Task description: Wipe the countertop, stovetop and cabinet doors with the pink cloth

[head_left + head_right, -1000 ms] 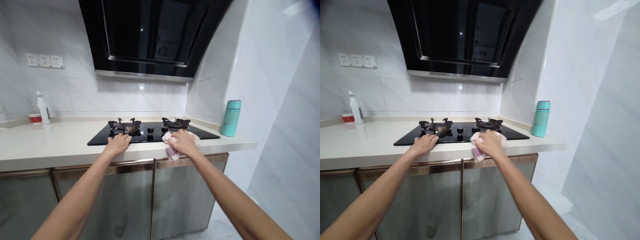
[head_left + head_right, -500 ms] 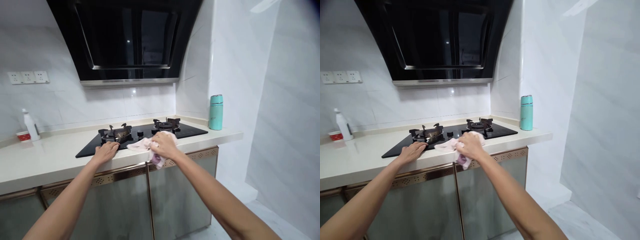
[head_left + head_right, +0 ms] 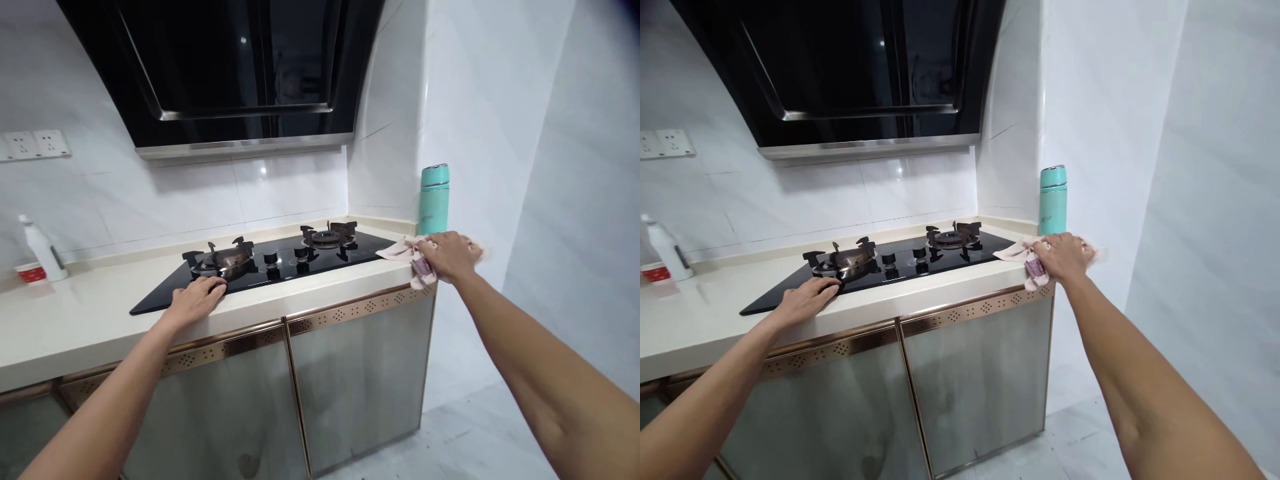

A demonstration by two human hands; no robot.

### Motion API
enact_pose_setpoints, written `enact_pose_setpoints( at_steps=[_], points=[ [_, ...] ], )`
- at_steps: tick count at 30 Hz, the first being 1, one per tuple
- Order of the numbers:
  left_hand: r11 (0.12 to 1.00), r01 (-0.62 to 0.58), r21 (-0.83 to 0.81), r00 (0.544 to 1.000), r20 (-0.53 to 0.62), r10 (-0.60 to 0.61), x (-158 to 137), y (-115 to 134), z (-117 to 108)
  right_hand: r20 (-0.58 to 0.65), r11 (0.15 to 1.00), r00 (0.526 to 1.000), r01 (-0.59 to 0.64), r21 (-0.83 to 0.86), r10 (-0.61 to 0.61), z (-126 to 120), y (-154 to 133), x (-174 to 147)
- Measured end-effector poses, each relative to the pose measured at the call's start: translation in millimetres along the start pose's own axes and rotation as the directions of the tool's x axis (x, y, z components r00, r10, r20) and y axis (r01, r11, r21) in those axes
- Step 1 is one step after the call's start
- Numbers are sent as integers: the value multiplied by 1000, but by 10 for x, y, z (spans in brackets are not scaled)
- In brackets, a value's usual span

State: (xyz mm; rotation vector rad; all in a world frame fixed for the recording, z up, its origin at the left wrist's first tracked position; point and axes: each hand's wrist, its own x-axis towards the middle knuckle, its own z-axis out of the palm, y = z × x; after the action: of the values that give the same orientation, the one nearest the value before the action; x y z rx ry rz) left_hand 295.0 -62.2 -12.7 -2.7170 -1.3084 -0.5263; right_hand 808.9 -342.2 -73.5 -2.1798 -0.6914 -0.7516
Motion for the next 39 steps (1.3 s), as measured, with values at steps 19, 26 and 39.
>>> enact_pose_setpoints(
  at_steps=[19,26,39],
  points=[
    [1000,-26,-14,997,-70,25,-77,86,30,-238,950,968,-2,312,80,1041,-1350,-2183],
    [986,-163,25,857,-491,155,-439,283,128,11,719,745,639,274,-667,943,-2393,-2991],
    [878,-75,-473,729,-627,-275,-1703,989,2606,-80,794,795,605,53,-601,798,-610,-1943]
  ],
)
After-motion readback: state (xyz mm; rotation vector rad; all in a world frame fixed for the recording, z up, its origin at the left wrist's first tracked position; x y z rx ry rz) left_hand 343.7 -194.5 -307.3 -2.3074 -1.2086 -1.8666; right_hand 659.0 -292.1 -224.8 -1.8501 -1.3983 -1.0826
